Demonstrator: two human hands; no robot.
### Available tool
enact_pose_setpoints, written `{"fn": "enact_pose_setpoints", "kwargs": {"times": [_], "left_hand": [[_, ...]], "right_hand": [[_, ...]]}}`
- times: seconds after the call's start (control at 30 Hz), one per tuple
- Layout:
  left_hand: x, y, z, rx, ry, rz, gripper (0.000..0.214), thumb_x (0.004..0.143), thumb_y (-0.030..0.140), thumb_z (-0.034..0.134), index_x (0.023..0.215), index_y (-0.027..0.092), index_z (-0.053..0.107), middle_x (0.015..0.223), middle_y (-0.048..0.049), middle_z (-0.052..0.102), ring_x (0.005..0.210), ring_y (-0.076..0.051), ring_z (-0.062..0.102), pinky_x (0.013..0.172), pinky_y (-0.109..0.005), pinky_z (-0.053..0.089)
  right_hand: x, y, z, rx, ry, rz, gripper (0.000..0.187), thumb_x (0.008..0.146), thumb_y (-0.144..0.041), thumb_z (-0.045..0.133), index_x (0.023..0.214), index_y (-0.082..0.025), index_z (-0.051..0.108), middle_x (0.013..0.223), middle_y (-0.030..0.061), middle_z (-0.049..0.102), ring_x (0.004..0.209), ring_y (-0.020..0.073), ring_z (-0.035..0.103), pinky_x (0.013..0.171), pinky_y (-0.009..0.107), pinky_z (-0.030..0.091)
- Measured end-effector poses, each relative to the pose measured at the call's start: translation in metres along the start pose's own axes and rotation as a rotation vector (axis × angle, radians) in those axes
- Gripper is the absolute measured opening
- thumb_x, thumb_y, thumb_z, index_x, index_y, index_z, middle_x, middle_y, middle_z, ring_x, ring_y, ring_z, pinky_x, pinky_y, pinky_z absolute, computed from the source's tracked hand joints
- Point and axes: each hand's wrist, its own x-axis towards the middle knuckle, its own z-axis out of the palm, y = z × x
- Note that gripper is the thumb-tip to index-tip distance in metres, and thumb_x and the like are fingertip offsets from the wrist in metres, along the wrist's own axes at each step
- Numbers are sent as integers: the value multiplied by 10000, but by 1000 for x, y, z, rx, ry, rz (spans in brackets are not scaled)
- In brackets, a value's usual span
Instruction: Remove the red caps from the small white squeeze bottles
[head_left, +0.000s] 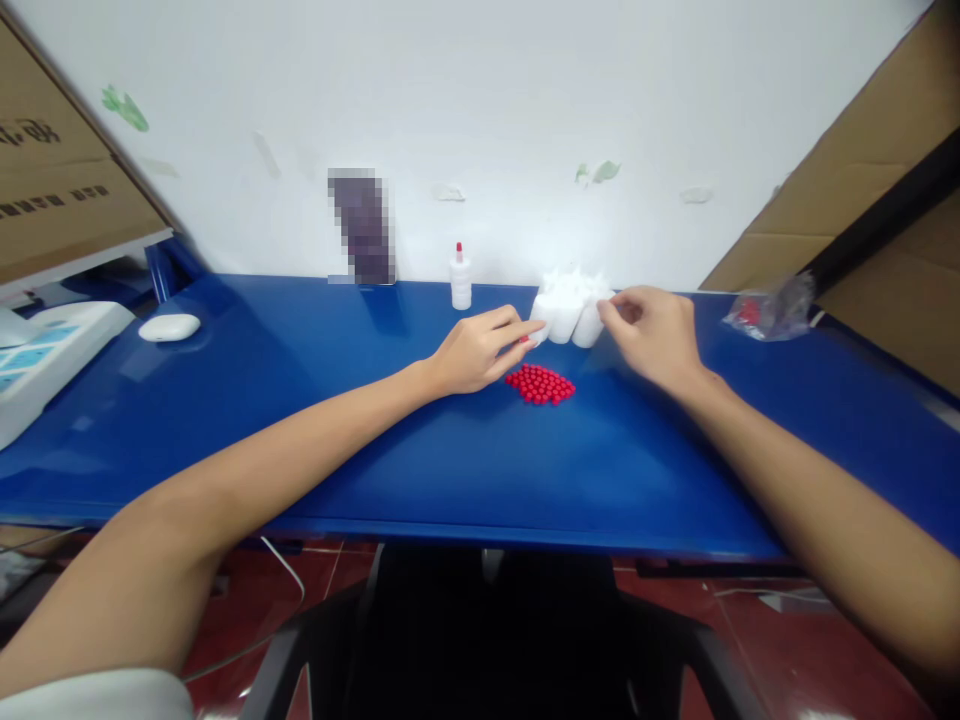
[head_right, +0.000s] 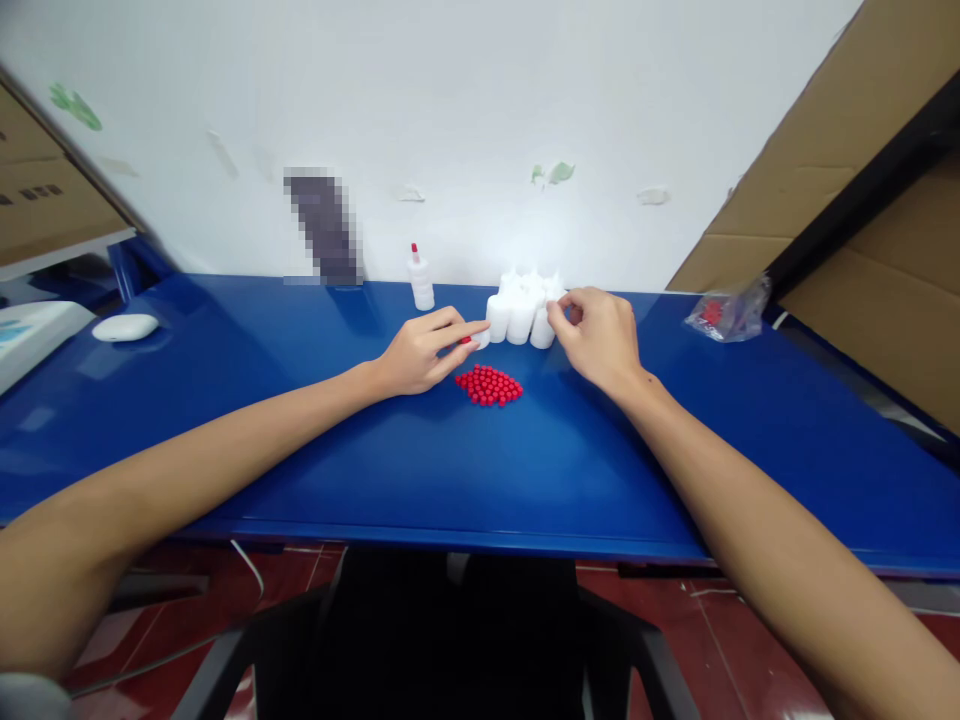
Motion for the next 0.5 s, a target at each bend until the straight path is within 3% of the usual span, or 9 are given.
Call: {"fn": "enact_pose_setpoints", "kwargs": {"times": [0.13, 0.27, 0.4, 0.5], "left_hand": [[-1, 0, 0, 40, -1, 50, 326, 1035, 200, 450, 1305, 136, 623, 977, -93, 703, 857, -147, 662, 742, -284, 563], [-3, 2, 0, 122, -40, 181, 348, 1014, 146, 453, 1330, 163, 597, 1089, -82, 741, 926, -141, 700, 767, -267, 580], [-3, 2, 0, 90, 7, 205, 365, 1005, 134, 478, 1358, 178, 559, 1155, -74, 746, 967, -140, 717, 791, -270, 591], [-2, 4, 0, 81, 25, 141, 325, 1022, 174, 488, 1338, 184, 565, 1120, -71, 756, 940, -135, 724, 784, -261, 585]], "right_hand": [[-1, -13, -8, 19, -29, -86, 365, 881, -357, 556, 541, -238, 496, 594, 43, 604, 600, 207, 554, 648, 379, 410], [-10, -37, -17, 137, -211, -170, 472, 927, -427, 516, 513, -235, 396, 455, -22, 413, 462, 143, 433, 558, 333, 352], [-21, -58, -17, 305, -259, -186, 252, 896, -455, 594, 789, -234, 534, 627, -25, 595, 472, 129, 506, 525, 300, 403], [-25, -65, -14, 358, -244, -165, 267, 892, -434, 623, 1055, -238, 546, 930, 28, 709, 482, 116, 557, 523, 292, 446]]}}
